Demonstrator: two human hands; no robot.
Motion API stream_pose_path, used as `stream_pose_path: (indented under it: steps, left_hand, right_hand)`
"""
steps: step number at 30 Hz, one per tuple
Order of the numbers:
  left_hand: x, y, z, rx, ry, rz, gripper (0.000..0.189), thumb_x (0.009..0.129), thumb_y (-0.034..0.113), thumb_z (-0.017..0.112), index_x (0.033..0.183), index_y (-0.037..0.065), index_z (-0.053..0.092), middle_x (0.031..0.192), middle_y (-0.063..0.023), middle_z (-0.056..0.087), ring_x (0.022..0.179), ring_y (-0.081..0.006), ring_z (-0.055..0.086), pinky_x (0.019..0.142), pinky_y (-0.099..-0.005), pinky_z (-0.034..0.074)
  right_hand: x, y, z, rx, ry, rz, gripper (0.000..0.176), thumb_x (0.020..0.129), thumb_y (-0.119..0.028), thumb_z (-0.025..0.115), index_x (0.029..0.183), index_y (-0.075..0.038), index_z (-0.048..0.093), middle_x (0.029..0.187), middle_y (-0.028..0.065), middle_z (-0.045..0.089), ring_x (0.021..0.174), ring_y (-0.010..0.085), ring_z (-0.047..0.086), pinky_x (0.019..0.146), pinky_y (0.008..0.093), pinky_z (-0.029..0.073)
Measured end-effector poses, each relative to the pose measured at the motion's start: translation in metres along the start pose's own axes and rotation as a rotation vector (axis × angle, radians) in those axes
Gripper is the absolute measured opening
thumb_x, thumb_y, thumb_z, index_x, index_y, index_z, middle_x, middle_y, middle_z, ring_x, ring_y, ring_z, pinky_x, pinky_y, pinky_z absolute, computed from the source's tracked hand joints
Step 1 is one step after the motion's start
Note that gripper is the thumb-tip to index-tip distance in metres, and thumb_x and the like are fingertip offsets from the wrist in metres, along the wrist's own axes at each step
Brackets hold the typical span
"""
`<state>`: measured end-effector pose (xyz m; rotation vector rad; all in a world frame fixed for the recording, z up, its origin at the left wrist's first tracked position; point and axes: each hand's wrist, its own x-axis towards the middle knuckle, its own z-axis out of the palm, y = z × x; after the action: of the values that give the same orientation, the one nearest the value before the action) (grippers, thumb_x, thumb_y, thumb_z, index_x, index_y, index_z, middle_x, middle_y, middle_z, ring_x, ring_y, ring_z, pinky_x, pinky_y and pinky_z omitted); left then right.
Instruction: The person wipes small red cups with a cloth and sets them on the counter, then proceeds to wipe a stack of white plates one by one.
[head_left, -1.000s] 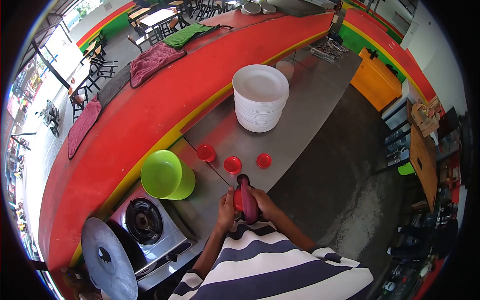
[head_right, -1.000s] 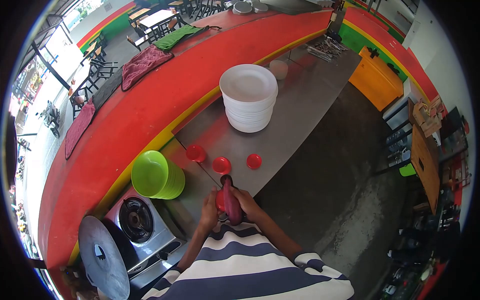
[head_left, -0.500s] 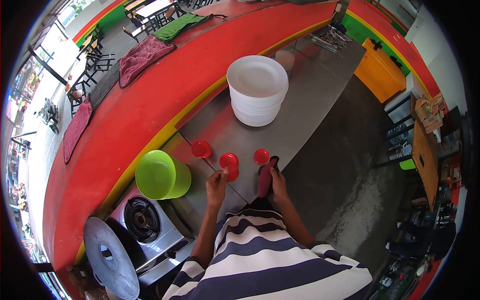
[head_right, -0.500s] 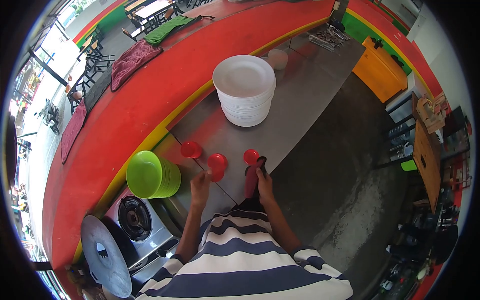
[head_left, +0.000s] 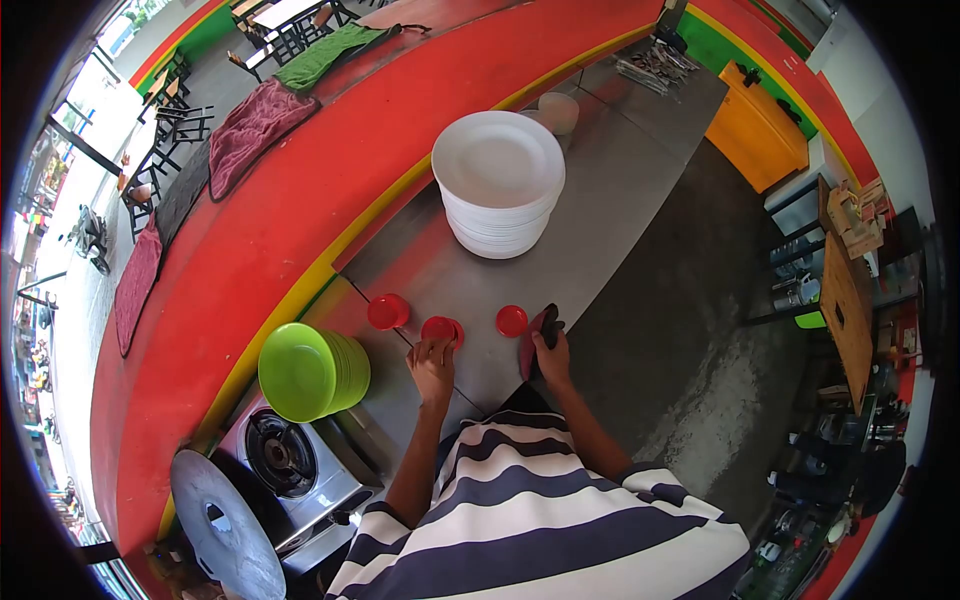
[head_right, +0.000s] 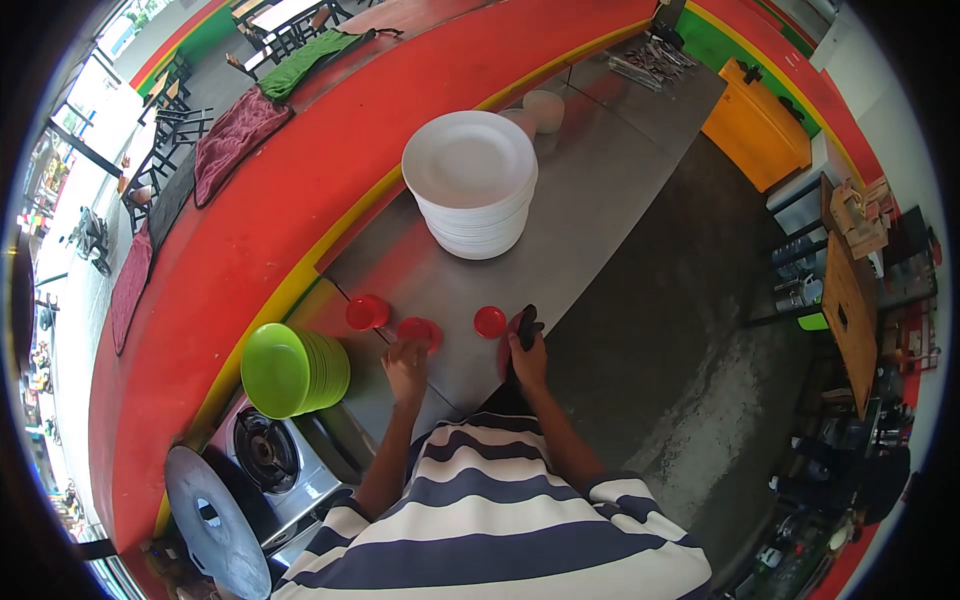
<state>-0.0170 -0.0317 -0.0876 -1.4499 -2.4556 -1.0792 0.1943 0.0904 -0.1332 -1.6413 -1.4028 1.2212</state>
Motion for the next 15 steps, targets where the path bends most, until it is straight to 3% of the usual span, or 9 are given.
stream_pose_path:
  steps: [3,6,15]
  left_hand:
    - [0.000,0.004,-0.003,-0.010,-0.019,-0.041,0.010,0.084,0.018,0.071,0.093,0.013,0.071,0.090,-0.0032,0.064,0.088,-0.0252,0.061,0.090,-0.0427,0.042]
    - [0.001,0.007,-0.006,-0.002,-0.033,-0.058,0.011,0.084,0.019,0.072,0.093,0.013,0.071,0.090,-0.0034,0.064,0.088,-0.0255,0.061,0.091,-0.0433,0.042]
    - [-0.007,0.010,-0.005,0.011,-0.140,-0.038,0.015,0.083,0.018,0.072,0.097,0.013,0.070,0.093,-0.0042,0.065,0.095,-0.0273,0.060,0.095,-0.0441,0.040]
  right_hand:
    - [0.011,0.000,0.012,-0.315,0.067,-0.180,0.051,0.083,-0.031,0.071,0.118,0.001,0.053,0.107,0.0213,0.059,0.099,0.0399,0.062,0.087,0.0455,0.049]
    - [0.017,-0.005,0.022,-0.295,0.086,-0.318,0.055,0.080,-0.031,0.073,0.120,0.001,0.050,0.107,0.0206,0.054,0.092,0.0430,0.061,0.083,0.0490,0.050]
    - [0.039,-0.024,0.018,-0.588,-0.092,-0.298,0.051,0.072,-0.031,0.076,0.108,0.000,0.056,0.104,0.0168,0.057,0.089,0.0397,0.065,0.075,0.0486,0.055]
